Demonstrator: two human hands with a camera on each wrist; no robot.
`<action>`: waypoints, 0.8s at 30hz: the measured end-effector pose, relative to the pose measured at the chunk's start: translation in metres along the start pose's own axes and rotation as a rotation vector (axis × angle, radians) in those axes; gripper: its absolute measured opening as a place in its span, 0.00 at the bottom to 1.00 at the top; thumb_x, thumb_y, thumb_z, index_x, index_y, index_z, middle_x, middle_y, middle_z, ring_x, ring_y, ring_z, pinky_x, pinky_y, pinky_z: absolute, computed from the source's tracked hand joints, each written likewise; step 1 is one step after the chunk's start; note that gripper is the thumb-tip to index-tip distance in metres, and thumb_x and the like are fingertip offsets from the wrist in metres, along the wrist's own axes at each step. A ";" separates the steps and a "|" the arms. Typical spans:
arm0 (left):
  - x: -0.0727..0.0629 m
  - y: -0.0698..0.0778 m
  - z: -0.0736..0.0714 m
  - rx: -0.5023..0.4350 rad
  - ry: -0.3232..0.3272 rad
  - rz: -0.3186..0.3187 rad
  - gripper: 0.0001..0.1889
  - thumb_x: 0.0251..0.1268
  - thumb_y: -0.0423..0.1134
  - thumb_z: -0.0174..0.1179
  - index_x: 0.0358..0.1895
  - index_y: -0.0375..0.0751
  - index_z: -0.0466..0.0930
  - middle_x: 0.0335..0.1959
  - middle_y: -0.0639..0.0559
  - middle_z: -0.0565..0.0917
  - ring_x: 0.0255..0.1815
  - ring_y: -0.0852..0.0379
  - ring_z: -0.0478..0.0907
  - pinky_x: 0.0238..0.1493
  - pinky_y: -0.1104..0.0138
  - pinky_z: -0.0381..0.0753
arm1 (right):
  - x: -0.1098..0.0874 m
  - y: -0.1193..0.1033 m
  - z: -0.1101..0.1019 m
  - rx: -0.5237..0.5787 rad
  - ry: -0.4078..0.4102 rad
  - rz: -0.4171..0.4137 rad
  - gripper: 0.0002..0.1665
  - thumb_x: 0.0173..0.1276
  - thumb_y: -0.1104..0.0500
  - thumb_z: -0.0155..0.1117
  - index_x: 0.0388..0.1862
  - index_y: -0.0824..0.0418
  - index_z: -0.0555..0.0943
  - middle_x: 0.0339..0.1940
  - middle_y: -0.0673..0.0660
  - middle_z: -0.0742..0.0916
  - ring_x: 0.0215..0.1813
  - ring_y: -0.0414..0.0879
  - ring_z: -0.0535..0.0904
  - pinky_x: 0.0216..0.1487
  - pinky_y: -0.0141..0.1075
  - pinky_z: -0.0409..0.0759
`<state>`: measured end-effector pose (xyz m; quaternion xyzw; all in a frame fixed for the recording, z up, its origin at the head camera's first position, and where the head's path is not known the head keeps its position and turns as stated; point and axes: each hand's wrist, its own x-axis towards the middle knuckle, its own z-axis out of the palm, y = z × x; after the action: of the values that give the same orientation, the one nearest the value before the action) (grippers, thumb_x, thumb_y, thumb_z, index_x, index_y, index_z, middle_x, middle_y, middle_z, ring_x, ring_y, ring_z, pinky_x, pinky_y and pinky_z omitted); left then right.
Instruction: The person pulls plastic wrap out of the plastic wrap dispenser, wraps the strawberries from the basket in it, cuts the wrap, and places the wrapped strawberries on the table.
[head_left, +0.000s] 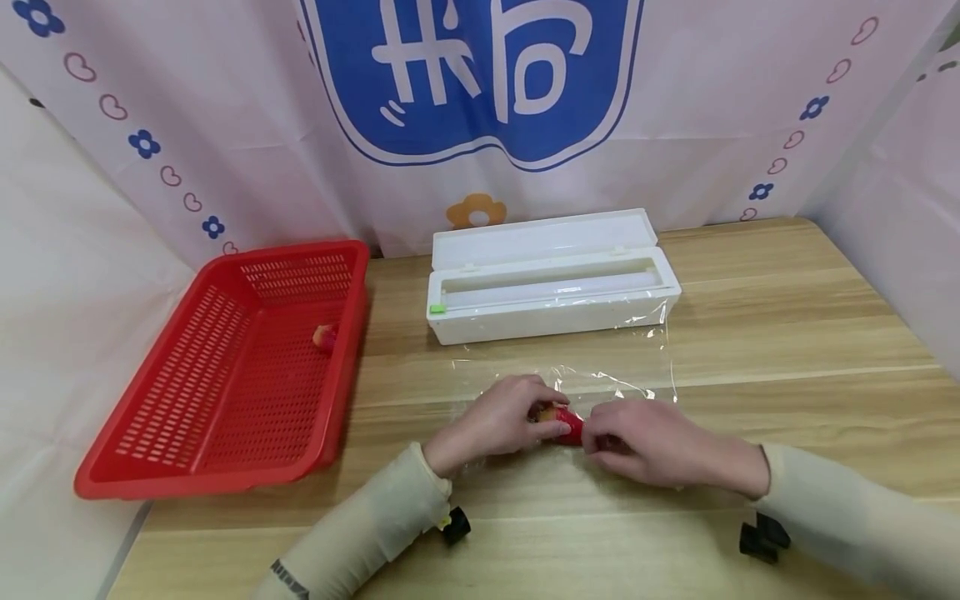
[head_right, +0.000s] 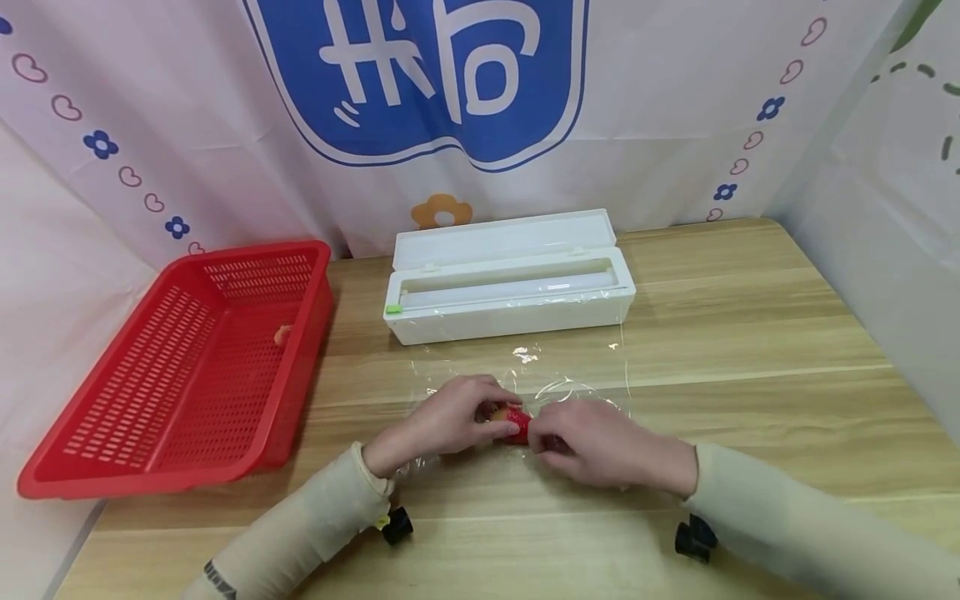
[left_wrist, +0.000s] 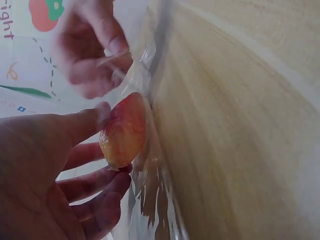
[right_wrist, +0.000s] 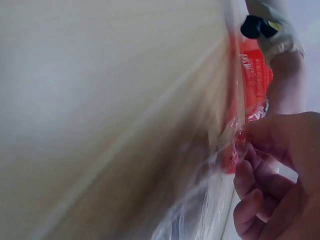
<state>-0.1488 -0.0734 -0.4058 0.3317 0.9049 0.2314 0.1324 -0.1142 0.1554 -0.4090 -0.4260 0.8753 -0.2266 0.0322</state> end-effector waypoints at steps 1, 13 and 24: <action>0.000 -0.001 0.000 -0.006 0.002 0.006 0.16 0.67 0.48 0.64 0.54 0.48 0.86 0.40 0.56 0.87 0.36 0.63 0.77 0.37 0.74 0.75 | 0.002 0.002 -0.001 0.045 -0.012 0.030 0.09 0.61 0.56 0.72 0.28 0.42 0.79 0.26 0.35 0.78 0.29 0.32 0.70 0.33 0.27 0.72; 0.004 -0.011 -0.007 -0.112 -0.020 0.091 0.15 0.76 0.49 0.52 0.43 0.48 0.88 0.42 0.56 0.87 0.46 0.64 0.82 0.54 0.69 0.80 | 0.018 0.023 -0.009 0.429 -0.114 0.148 0.07 0.66 0.61 0.67 0.30 0.48 0.81 0.28 0.41 0.83 0.32 0.35 0.75 0.36 0.29 0.79; 0.001 -0.013 -0.008 -0.130 -0.039 0.122 0.16 0.63 0.53 0.66 0.50 0.51 0.86 0.43 0.61 0.86 0.43 0.65 0.80 0.47 0.71 0.79 | 0.026 0.040 -0.013 0.575 -0.142 0.197 0.02 0.67 0.58 0.67 0.34 0.55 0.84 0.30 0.52 0.87 0.32 0.38 0.81 0.37 0.31 0.82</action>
<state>-0.1594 -0.0844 -0.4056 0.3814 0.8633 0.2909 0.1571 -0.1631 0.1620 -0.4105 -0.3273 0.8081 -0.4302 0.2341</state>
